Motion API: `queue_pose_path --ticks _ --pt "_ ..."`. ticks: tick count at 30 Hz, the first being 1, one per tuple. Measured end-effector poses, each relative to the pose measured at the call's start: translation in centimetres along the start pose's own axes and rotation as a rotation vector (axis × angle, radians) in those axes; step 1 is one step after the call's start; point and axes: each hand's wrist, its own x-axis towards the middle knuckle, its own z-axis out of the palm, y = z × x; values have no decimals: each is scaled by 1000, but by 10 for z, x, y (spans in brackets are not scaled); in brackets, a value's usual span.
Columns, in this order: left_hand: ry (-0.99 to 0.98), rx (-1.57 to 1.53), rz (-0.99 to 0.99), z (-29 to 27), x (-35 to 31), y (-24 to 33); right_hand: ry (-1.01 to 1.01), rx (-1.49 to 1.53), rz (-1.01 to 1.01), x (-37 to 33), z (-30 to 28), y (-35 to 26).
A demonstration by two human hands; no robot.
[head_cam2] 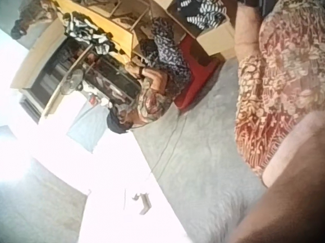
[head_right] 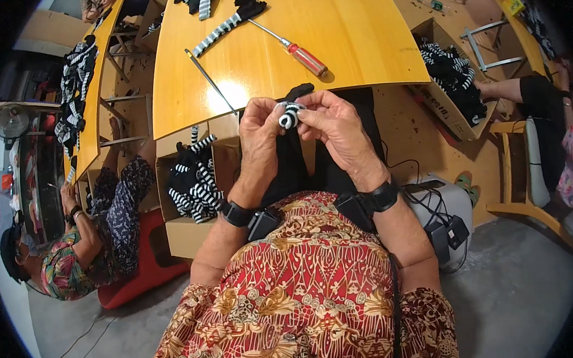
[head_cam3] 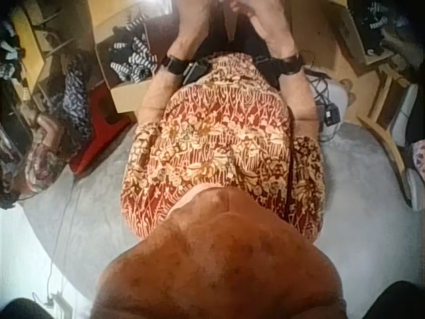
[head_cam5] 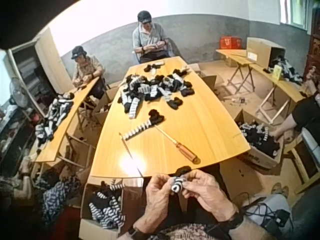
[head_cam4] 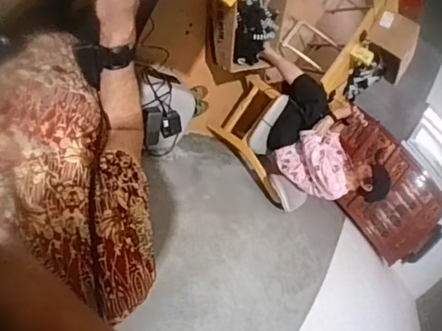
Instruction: The person uses a red-handled metal tool to manipulate and turn the toe of a black and white striped sock. They repeatedly insert the tool into the sock opening to adjust the fabric, then remove it to inspect the result. The task involves handling individual socks from a pile on the table.
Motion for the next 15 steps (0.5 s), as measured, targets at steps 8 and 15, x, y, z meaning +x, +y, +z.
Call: queue_pose_path --ticks 8,15 --pt "90 227 272 3 2 3 -40 -46 54 9 10 -7" --pt "3 132 178 1 -5 9 -154 102 121 8 -6 2"
